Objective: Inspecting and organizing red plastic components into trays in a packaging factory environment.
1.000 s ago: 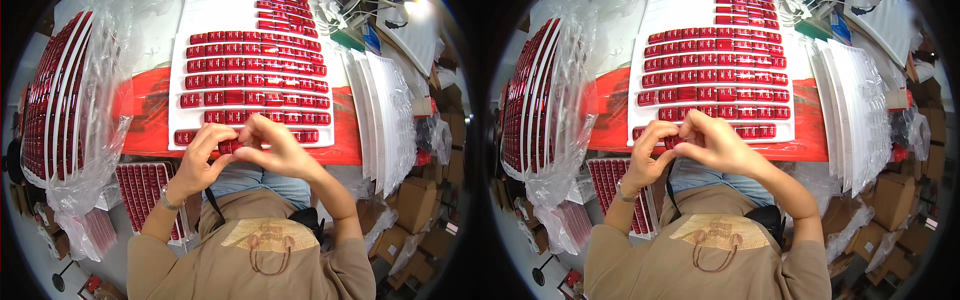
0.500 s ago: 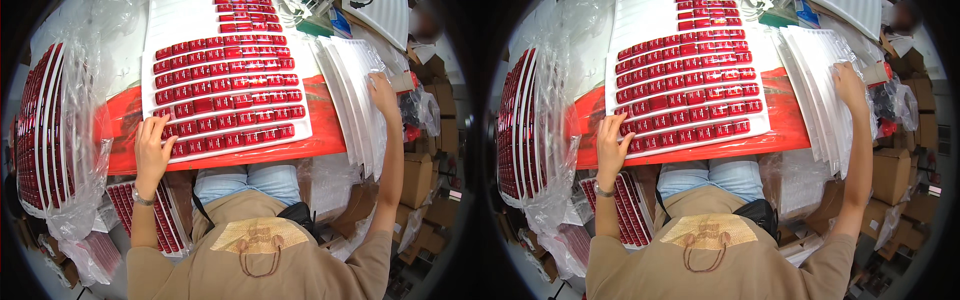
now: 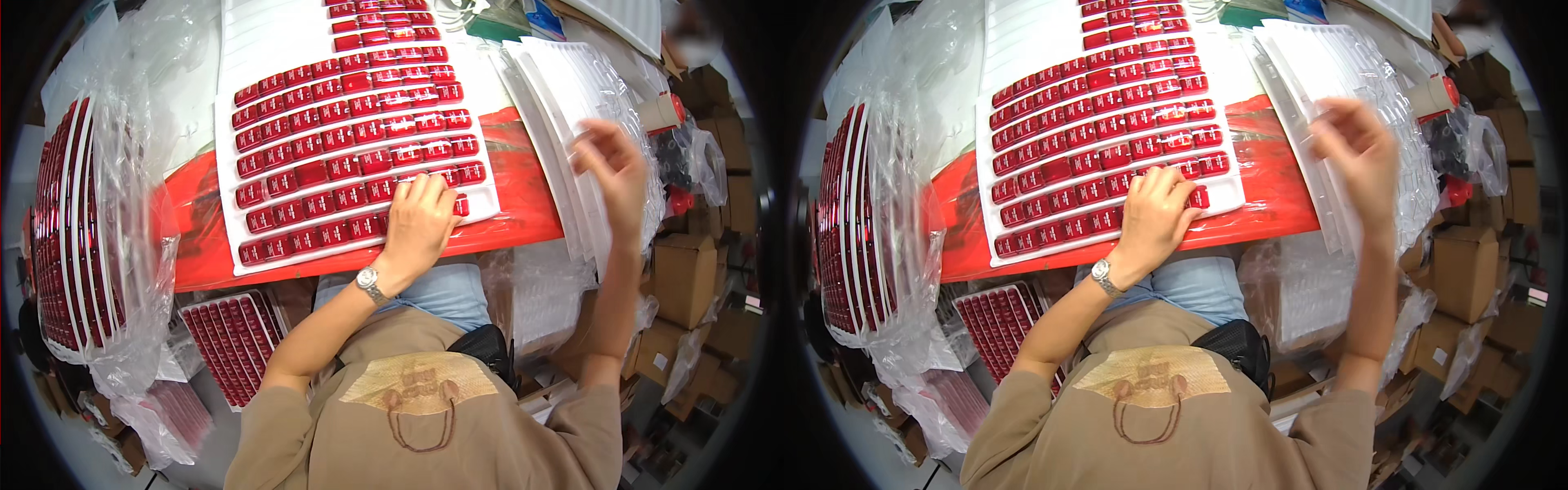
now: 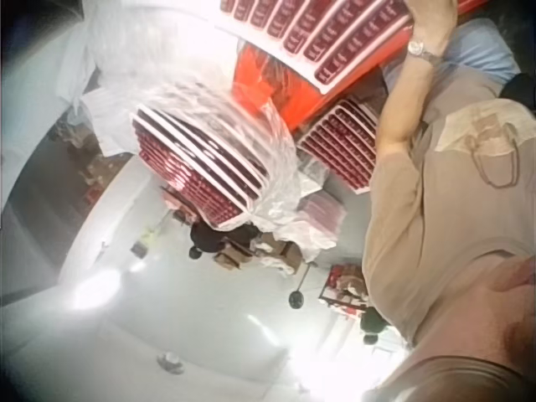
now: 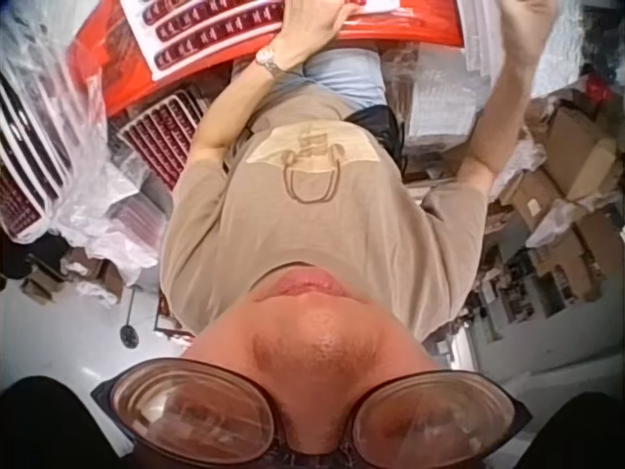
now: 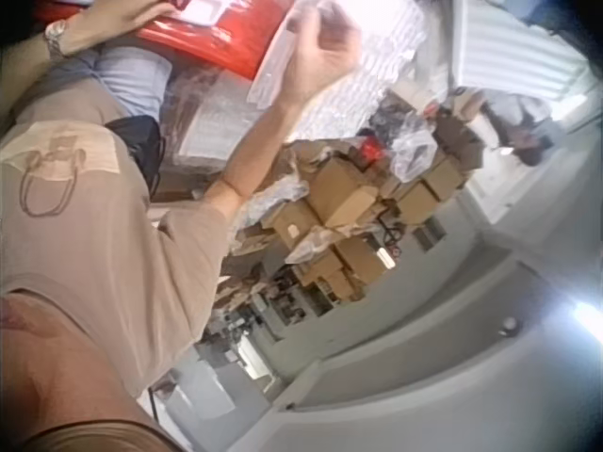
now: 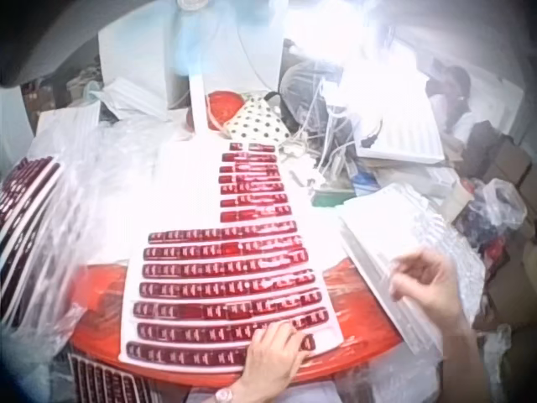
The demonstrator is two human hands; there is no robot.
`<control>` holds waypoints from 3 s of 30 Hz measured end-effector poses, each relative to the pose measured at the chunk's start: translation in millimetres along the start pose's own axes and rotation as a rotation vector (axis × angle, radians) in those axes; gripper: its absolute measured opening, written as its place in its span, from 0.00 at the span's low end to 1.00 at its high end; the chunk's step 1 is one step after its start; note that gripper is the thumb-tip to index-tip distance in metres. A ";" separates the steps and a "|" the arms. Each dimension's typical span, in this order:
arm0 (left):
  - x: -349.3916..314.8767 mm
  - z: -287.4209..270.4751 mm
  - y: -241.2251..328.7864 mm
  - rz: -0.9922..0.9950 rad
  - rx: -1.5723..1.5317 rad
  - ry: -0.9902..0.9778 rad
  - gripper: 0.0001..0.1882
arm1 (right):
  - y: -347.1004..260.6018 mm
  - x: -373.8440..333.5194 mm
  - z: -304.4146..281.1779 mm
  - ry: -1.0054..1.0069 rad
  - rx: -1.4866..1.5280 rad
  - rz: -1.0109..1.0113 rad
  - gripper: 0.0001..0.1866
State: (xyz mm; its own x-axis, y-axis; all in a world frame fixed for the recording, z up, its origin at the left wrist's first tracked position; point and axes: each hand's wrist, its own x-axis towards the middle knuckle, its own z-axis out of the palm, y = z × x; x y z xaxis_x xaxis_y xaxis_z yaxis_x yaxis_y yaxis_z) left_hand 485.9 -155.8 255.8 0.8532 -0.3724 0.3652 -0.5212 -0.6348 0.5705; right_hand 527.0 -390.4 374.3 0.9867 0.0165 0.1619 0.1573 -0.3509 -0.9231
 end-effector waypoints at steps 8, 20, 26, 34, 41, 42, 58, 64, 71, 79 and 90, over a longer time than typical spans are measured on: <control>7.2 -15.4 17.3 -0.284 -0.655 0.103 0.16 | 16.7 -57.7 74.2 -0.154 -0.358 -0.302 0.11; -5.5 -14.5 1.0 0.006 0.122 0.037 0.20 | 85.0 66.8 -119.9 0.014 -1.553 -0.394 0.18; -19.1 -23.9 -12.5 0.008 0.089 0.032 0.16 | 70.8 79.2 -107.4 -0.090 -1.314 -0.214 0.16; -22.9 -37.5 -12.7 -0.144 -0.183 0.138 0.17 | 78.4 78.9 -123.9 -0.068 -1.164 -0.326 0.17; -25.5 -32.3 7.6 -0.213 -0.590 0.211 0.18 | -4.7 -35.5 86.4 -0.074 -0.005 -0.130 0.13; -24.6 -30.6 11.4 -0.233 -0.657 0.225 0.18 | -0.4 -45.6 104.0 -0.034 -0.093 -0.230 0.13; -19.1 -15.1 -5.8 0.001 0.116 0.050 0.20 | 66.9 40.2 -106.2 -0.089 -1.560 -0.234 0.10; -45.4 -54.5 -36.7 -0.093 0.125 0.036 0.20 | 54.5 49.0 -106.2 -0.098 -1.422 -0.075 0.02; -50.7 -53.7 -36.0 -0.074 0.071 0.094 0.18 | 77.5 44.6 -135.7 -0.127 -1.016 -0.140 0.05; -50.5 -56.1 -8.9 -0.160 -0.539 0.148 0.19 | -10.5 -40.3 92.6 -0.288 -0.234 -0.288 0.02; -45.5 -51.4 -33.5 -0.097 0.094 0.097 0.18 | 5.9 3.0 -21.7 0.121 -1.071 -0.038 0.17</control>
State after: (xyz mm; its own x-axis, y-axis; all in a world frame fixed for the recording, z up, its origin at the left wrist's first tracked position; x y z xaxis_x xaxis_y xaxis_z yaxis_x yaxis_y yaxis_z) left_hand 463.5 -82.8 257.9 0.8911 -0.2424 0.3836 -0.4287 -0.7269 0.5365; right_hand 530.0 -412.7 376.9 0.9620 -0.0276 0.2716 0.0115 -0.9899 -0.1412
